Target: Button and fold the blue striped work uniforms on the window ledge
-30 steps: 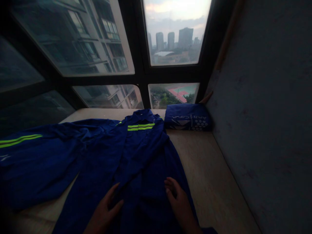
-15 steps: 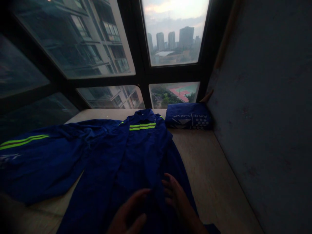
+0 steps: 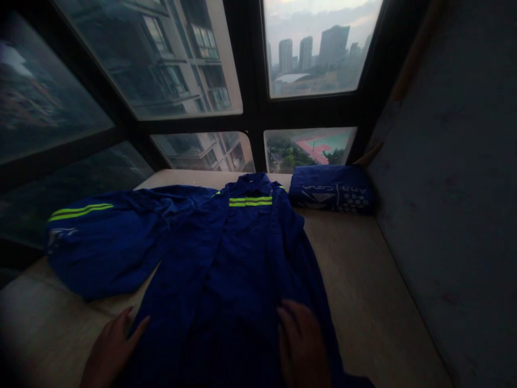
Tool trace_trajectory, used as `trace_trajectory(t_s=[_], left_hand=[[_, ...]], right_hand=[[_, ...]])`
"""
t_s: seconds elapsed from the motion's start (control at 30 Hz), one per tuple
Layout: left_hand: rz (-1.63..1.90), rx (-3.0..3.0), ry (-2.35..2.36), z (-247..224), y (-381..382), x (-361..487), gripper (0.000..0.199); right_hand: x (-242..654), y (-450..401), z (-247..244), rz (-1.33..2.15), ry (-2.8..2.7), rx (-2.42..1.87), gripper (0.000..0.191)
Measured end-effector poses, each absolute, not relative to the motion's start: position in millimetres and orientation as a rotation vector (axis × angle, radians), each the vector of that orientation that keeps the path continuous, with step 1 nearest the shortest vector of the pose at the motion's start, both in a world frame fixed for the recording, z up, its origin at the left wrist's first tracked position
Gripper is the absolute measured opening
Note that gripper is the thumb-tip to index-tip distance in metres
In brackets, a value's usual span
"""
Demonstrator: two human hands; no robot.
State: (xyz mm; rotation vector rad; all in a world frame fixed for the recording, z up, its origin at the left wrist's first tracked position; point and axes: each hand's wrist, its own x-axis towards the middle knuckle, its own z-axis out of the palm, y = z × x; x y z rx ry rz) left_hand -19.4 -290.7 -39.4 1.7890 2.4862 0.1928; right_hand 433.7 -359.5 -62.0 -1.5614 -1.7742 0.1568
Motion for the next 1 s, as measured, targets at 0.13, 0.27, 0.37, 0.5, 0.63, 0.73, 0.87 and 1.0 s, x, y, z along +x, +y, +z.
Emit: trace_trajectory(t_s=[0.13,0.27,0.37,0.5,0.63,0.73,0.87,1.0], left_hand=[[0.171,1.498,2.420,-33.1,-293.3,-10.5,0.066],[0.101,1.411,2.373,-23.8,-287.1,-3.9,0.060],[0.220,1.361,2.333,-21.6,-284.5,-11.8,0.055],[0.506,1.243,2.224,-14.5,-284.4,-21.6,0.048],[0.536,1.127,2.133,-2.1,-287.0,-20.7,0.050],[0.446,1.155,2.145,0.4,-285.0,-24.1,0.050],[0.418,1.202,2.098,-5.7,-259.1,-37.0,0.052],[0.499,1.312,2.202,3.1,-198.8,-25.0,0.056]], right_hand=[[349.1,-368.8,-85.5,-0.144,-1.975,-1.074,0.018],[318.3,-364.2,-95.0,-0.105,-2.057,-1.184,0.007],[325.2,-363.5,-92.1,0.056,-2.100,-1.229,0.008],[329.6,-374.9,-100.9,0.319,-2.216,-1.196,0.014],[339.1,-372.4,-97.9,0.496,-2.406,-1.110,0.010],[365.8,-348.3,-64.5,0.675,-2.313,-1.143,0.015],[409.2,-299.7,-20.9,0.634,-2.040,-1.374,0.030],[442.9,-243.7,-15.4,0.375,-1.960,-1.467,0.030]])
